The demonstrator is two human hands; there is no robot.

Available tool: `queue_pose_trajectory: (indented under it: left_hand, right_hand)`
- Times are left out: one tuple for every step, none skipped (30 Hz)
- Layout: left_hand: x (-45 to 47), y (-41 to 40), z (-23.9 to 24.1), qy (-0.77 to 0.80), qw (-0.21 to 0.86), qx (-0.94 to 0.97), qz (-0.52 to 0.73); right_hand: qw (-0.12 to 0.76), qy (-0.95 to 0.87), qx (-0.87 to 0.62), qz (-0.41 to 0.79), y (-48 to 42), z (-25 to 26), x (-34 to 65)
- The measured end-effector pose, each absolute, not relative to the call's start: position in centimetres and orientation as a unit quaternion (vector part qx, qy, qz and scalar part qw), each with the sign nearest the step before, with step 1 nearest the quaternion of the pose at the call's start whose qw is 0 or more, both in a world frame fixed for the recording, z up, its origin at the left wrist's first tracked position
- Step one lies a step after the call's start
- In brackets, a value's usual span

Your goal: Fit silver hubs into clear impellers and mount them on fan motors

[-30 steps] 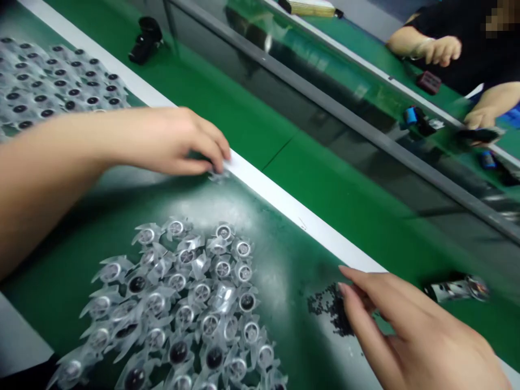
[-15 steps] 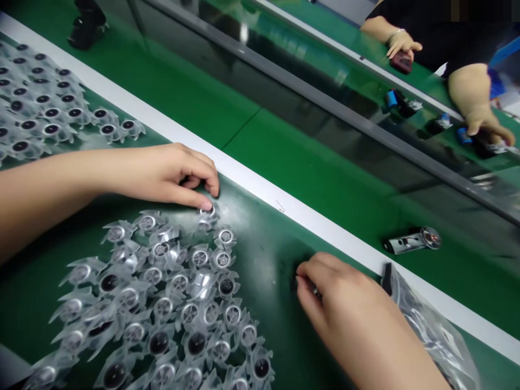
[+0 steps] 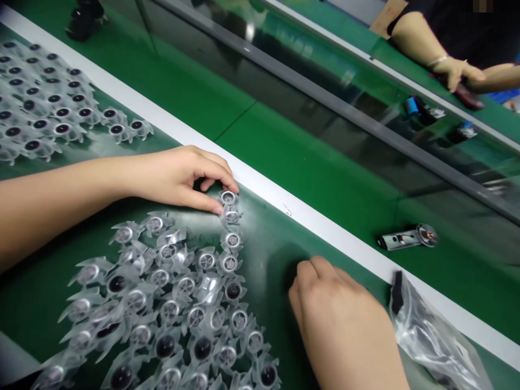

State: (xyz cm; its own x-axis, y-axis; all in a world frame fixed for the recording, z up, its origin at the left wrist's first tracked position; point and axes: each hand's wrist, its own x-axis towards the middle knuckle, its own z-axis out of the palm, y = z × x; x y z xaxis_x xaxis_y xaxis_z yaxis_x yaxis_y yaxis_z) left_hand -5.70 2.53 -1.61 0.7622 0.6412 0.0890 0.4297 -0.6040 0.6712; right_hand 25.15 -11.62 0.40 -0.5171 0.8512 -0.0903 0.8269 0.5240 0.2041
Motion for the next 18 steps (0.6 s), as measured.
queue_pose_trajectory:
  left_hand:
    - [-5.8, 2.6, -1.6, 0.3, 0.324, 0.883, 0.16]
    - [-5.8, 2.6, -1.7, 0.296, 0.323, 0.885, 0.16]
    - [-5.7, 2.7, -1.8, 0.293, 0.323, 0.886, 0.161]
    - [-5.6, 2.7, -1.8, 0.291, 0.323, 0.886, 0.163]
    - [-5.5, 2.6, -1.9, 0.29, 0.322, 0.886, 0.166]
    - [-5.4, 2.6, -2.0, 0.292, 0.32, 0.885, 0.171]
    - [-5.3, 2.5, -2.1, 0.294, 0.317, 0.884, 0.176]
    - [-5.2, 2.5, -2.1, 0.297, 0.314, 0.884, 0.181]
    - [-5.2, 2.5, -2.2, 0.299, 0.312, 0.882, 0.186]
    - [-5.1, 2.5, -2.2, 0.3, 0.314, 0.881, 0.189]
    - [-5.1, 2.5, -2.2, 0.3, 0.319, 0.879, 0.19]
    - [-5.1, 2.5, -2.3, 0.3, 0.327, 0.876, 0.19]
    - [-5.1, 2.6, -2.3, 0.3, 0.336, 0.872, 0.189]
    - [-5.1, 2.7, -2.4, 0.301, 0.344, 0.87, 0.187]
    - [-5.2, 2.8, -2.4, 0.3, 0.351, 0.868, 0.184]
    - [-5.1, 2.9, -2.5, 0.299, 0.356, 0.867, 0.182]
    - [-5.1, 3.0, -2.5, 0.299, 0.358, 0.866, 0.182]
    - [-5.1, 3.1, -2.6, 0.299, 0.36, 0.865, 0.183]
  right_hand:
    - [0.073, 0.867, 0.491, 0.053, -11.2, 0.4, 25.1]
    - [0.049, 0.865, 0.499, 0.027, -10.5, 0.5, 24.9]
    - [0.022, 0.863, 0.504, -0.009, -9.6, 0.7, 24.6]
    - [-0.007, 0.862, 0.504, -0.051, -8.6, 0.9, 24.0]
    - [-0.036, 0.861, 0.499, -0.089, -7.6, 1.1, 23.3]
    - [-0.065, 0.859, 0.494, -0.117, -6.5, 1.2, 22.4]
    - [-0.091, 0.859, 0.486, -0.134, -5.4, 1.3, 21.4]
    - [-0.114, 0.859, 0.478, -0.146, -4.4, 1.3, 20.4]
    - [-0.131, 0.859, 0.471, -0.156, -3.6, 1.2, 19.4]
    - [-0.14, 0.858, 0.465, -0.168, -2.9, 1.0, 18.5]
    - [-0.144, 0.856, 0.461, -0.185, -2.3, 0.7, 17.8]
    - [-0.142, 0.855, 0.457, -0.201, -2.0, 0.4, 17.3]
    - [-0.139, 0.854, 0.453, -0.214, -1.8, 0.1, 16.9]
    - [-0.136, 0.854, 0.451, -0.221, -1.7, -0.2, 16.7]
    - [-0.134, 0.856, 0.449, -0.219, -1.7, -0.4, 16.6]
    - [-0.136, 0.859, 0.448, -0.209, -1.7, -0.6, 16.6]
    - [-0.137, 0.863, 0.446, -0.193, -1.8, -0.7, 16.6]
    - [-0.14, 0.867, 0.444, -0.175, -1.8, -0.7, 16.6]
